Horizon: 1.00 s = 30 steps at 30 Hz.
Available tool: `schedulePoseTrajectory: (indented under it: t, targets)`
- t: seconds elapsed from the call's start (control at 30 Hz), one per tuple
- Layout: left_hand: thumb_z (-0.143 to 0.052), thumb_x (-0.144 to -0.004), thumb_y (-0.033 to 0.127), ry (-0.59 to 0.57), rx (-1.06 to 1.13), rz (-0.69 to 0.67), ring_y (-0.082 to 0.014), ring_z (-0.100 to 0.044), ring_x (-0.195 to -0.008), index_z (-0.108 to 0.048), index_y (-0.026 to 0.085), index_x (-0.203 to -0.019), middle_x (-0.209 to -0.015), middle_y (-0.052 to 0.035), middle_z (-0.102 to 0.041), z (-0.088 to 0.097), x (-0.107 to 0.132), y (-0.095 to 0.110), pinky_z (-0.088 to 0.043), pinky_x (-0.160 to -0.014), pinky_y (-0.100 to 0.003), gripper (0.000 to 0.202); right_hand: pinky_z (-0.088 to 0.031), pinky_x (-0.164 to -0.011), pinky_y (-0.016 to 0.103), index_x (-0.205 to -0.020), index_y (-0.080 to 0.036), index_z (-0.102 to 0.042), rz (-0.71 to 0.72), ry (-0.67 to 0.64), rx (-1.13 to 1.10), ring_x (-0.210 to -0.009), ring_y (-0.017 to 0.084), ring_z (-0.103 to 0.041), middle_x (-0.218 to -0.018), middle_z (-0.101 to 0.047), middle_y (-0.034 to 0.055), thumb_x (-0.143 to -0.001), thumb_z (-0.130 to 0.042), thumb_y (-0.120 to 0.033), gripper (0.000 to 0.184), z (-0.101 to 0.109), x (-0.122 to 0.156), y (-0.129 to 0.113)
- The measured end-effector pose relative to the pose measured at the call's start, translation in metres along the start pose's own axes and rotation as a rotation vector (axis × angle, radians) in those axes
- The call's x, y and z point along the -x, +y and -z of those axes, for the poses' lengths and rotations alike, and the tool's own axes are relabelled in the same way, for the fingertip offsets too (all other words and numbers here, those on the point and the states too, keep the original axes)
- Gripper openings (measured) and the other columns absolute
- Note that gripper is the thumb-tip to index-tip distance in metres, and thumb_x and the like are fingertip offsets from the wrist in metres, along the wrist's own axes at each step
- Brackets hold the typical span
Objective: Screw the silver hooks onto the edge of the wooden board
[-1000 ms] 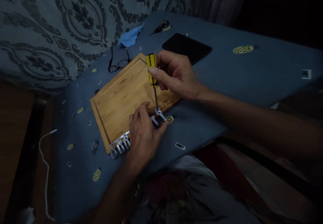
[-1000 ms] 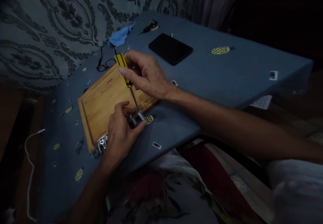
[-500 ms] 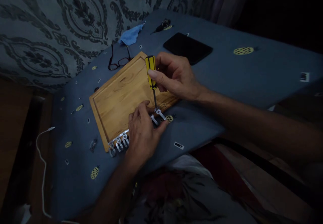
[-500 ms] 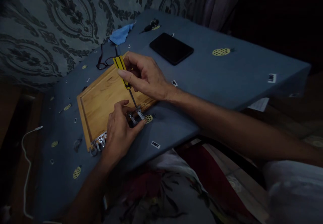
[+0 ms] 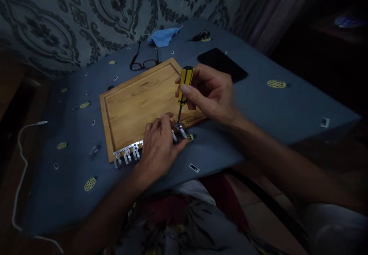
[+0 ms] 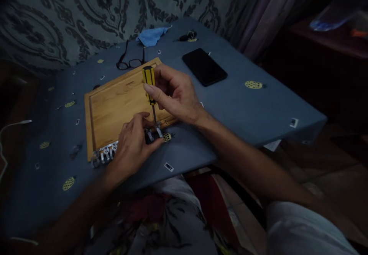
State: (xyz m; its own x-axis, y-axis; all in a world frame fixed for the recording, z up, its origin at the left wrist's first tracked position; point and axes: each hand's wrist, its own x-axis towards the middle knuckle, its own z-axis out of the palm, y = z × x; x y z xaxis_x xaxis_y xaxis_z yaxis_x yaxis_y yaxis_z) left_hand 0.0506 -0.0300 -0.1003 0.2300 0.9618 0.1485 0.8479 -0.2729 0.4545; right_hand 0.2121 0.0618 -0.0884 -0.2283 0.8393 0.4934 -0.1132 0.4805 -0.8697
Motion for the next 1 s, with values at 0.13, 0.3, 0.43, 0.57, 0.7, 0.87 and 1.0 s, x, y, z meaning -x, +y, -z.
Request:
schedulePoseTrajectory:
  t: [0.13,0.3,0.43,0.57,0.7,0.87,1.0]
  targets:
    - [-0.08,-0.087,0.022,-0.002,0.007,-0.007,-0.0332,-0.068,-0.125,-0.042,0.023,-0.127,-0.125,-0.011,-0.074,0.001,0.0,0.0,-0.049,-0.104,-0.049,0.055,-0.043,-0.044,0.025,-0.09,-0.025,-0.068,0.0,-0.026,0.019,-0.055,0.009,-0.05,-0.077,-0.06,-0.0016,-0.085,-0.079,-0.066,0.044,0.001,0.002,-0.002]
    - [-0.082,-0.084,0.019,0.005,0.008,-0.01,-0.0333,-0.069,-0.122,-0.042,0.023,-0.13,-0.127,-0.0112,-0.074,0.0,0.002,0.0,-0.049,-0.101,-0.048,0.06,-0.042,-0.045,0.024,-0.079,-0.025,-0.061,0.014,-0.001,0.083,-0.058,0.011,-0.048,-0.072,-0.048,-0.0032,-0.081,-0.085,-0.061,0.044,-0.001,0.005,0.001]
    - [-0.082,-0.084,0.02,0.022,-0.007,-0.022,-0.0337,-0.068,-0.122,-0.042,0.022,-0.131,-0.127,-0.012,-0.074,-0.002,0.003,-0.002,-0.05,-0.1,-0.047,0.062,-0.044,-0.045,0.025,-0.074,-0.025,-0.057,0.039,0.013,0.106,-0.057,0.01,-0.047,-0.071,-0.049,-0.0032,-0.079,-0.086,-0.061,0.047,-0.003,0.007,0.001]
    - [-0.081,-0.085,0.022,0.003,-0.024,-0.014,-0.0333,-0.069,-0.12,-0.043,0.022,-0.131,-0.123,-0.0108,-0.075,-0.002,0.003,-0.001,-0.05,-0.1,-0.047,0.06,-0.047,-0.045,0.023,-0.081,-0.025,-0.062,-0.007,-0.081,0.041,-0.056,0.01,-0.052,-0.074,-0.058,-0.0033,-0.079,-0.088,-0.057,0.041,-0.002,0.006,-0.005]
    - [-0.08,-0.086,0.023,-0.027,-0.037,-0.008,-0.0341,-0.068,-0.122,-0.044,0.02,-0.127,-0.124,-0.013,-0.074,0.0,0.001,0.0,-0.05,-0.101,-0.048,0.054,-0.051,-0.05,0.022,-0.094,-0.022,-0.073,-0.053,-0.24,-0.016,-0.057,0.009,-0.059,-0.079,-0.067,-0.0025,-0.082,-0.088,-0.048,0.032,0.001,0.004,-0.014]
    - [-0.08,-0.085,0.023,-0.022,-0.044,-0.001,-0.034,-0.069,-0.121,-0.044,0.021,-0.126,-0.122,-0.0122,-0.073,-0.001,0.0,0.0,-0.05,-0.099,-0.047,0.055,-0.051,-0.049,0.023,-0.094,-0.02,-0.075,-0.084,-0.282,0.001,-0.051,0.008,-0.059,-0.074,-0.067,-0.0034,-0.085,-0.086,-0.048,0.031,0.0,0.006,-0.018]
    - [-0.081,-0.084,0.023,0.01,-0.047,-0.003,-0.0336,-0.069,-0.12,-0.044,0.021,-0.127,-0.122,-0.0112,-0.073,-0.004,0.001,-0.001,-0.05,-0.099,-0.046,0.057,-0.047,-0.041,0.022,-0.081,-0.022,-0.068,-0.138,-0.221,-0.006,-0.048,0.009,-0.054,-0.064,-0.058,-0.0063,-0.075,-0.093,-0.048,0.037,-0.005,0.009,-0.016]
